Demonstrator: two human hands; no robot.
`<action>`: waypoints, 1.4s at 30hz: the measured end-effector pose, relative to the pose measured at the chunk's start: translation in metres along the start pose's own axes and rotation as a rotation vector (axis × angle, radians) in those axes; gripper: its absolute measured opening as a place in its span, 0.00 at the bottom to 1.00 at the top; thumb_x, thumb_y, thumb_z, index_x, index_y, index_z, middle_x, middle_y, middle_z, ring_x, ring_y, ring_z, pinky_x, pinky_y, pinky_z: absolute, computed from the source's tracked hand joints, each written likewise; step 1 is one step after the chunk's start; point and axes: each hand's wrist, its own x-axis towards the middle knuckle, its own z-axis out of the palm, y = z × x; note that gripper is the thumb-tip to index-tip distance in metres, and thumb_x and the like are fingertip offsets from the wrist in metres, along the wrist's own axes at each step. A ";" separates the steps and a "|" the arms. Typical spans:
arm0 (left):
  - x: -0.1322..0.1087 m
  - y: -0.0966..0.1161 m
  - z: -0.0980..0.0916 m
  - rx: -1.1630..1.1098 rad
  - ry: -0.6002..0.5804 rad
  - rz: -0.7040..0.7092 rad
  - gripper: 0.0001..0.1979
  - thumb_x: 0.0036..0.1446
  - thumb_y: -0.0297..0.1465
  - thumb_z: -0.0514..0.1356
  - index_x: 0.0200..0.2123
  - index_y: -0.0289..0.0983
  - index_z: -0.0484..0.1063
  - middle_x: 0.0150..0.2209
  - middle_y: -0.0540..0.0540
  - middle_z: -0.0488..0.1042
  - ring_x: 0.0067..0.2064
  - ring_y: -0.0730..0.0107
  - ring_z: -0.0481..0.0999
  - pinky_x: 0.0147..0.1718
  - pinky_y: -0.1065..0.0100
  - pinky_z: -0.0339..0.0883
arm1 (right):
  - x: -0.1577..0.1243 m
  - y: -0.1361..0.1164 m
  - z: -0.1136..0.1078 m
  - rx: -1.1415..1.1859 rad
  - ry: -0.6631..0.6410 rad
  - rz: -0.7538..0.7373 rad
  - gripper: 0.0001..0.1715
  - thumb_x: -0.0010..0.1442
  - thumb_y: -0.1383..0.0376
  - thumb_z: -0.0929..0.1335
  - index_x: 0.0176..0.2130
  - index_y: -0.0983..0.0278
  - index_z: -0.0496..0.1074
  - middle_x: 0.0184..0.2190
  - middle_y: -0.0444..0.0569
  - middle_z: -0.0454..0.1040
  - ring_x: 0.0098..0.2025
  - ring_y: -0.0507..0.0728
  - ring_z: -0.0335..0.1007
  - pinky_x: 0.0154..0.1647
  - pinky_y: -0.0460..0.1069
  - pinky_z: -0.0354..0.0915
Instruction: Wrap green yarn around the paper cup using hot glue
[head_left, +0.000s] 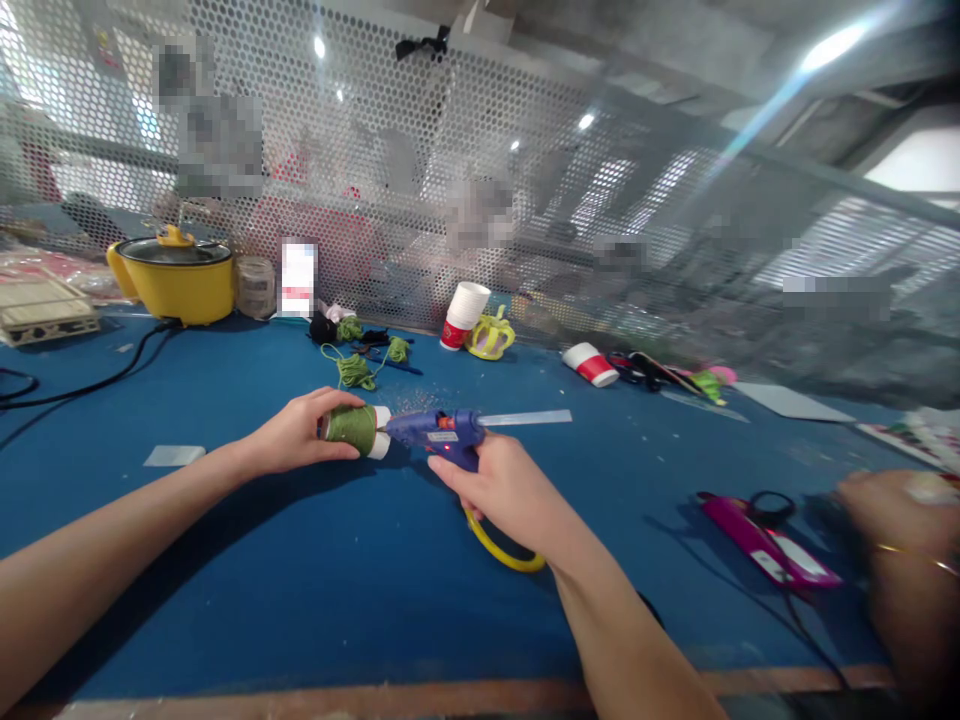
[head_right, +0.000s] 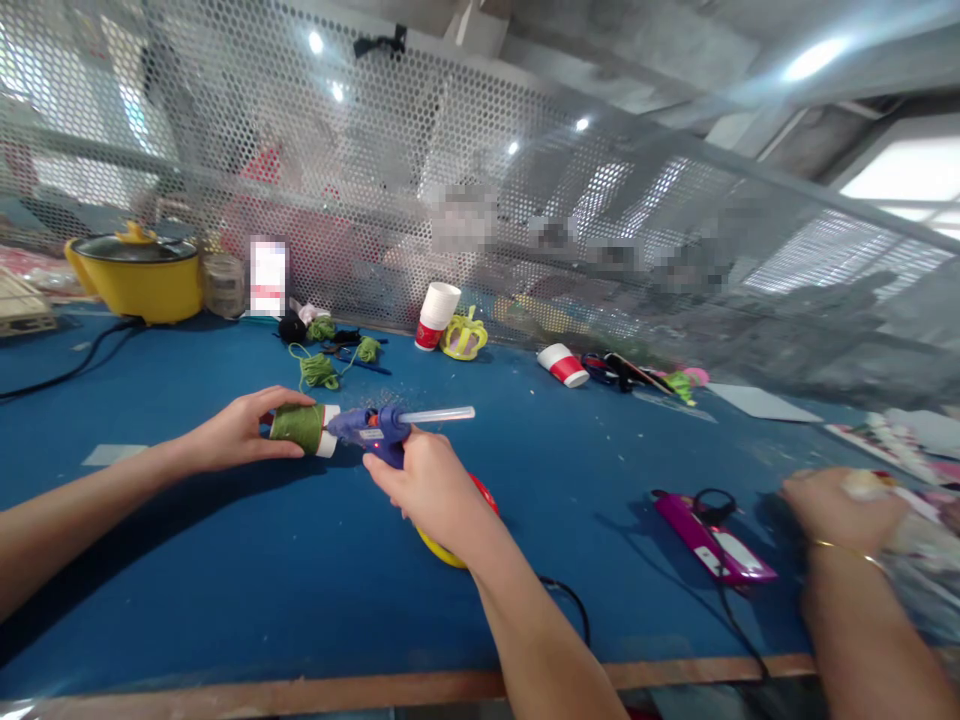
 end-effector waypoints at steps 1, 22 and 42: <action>0.000 0.000 0.000 0.003 0.000 0.009 0.23 0.47 0.38 0.61 0.47 0.37 0.64 0.43 0.43 0.68 0.41 0.63 0.70 0.35 0.65 0.66 | 0.000 0.000 0.000 0.001 0.010 -0.006 0.12 0.52 0.62 0.64 0.21 0.65 0.63 0.11 0.43 0.66 0.12 0.49 0.60 0.15 0.43 0.59; -0.004 0.002 0.001 0.065 -0.025 0.222 0.22 0.48 0.32 0.62 0.47 0.39 0.61 0.46 0.42 0.65 0.47 0.60 0.67 0.46 0.59 0.64 | 0.017 0.004 0.005 0.086 -0.002 0.006 0.07 0.53 0.64 0.64 0.28 0.66 0.65 0.12 0.42 0.66 0.13 0.48 0.61 0.14 0.42 0.60; -0.004 0.004 0.001 0.135 0.024 0.257 0.21 0.50 0.33 0.60 0.48 0.38 0.61 0.47 0.40 0.63 0.49 0.59 0.66 0.47 0.57 0.64 | 0.102 0.079 -0.006 0.205 0.192 0.235 0.17 0.54 0.57 0.65 0.23 0.68 0.67 0.11 0.41 0.61 0.13 0.47 0.56 0.15 0.43 0.55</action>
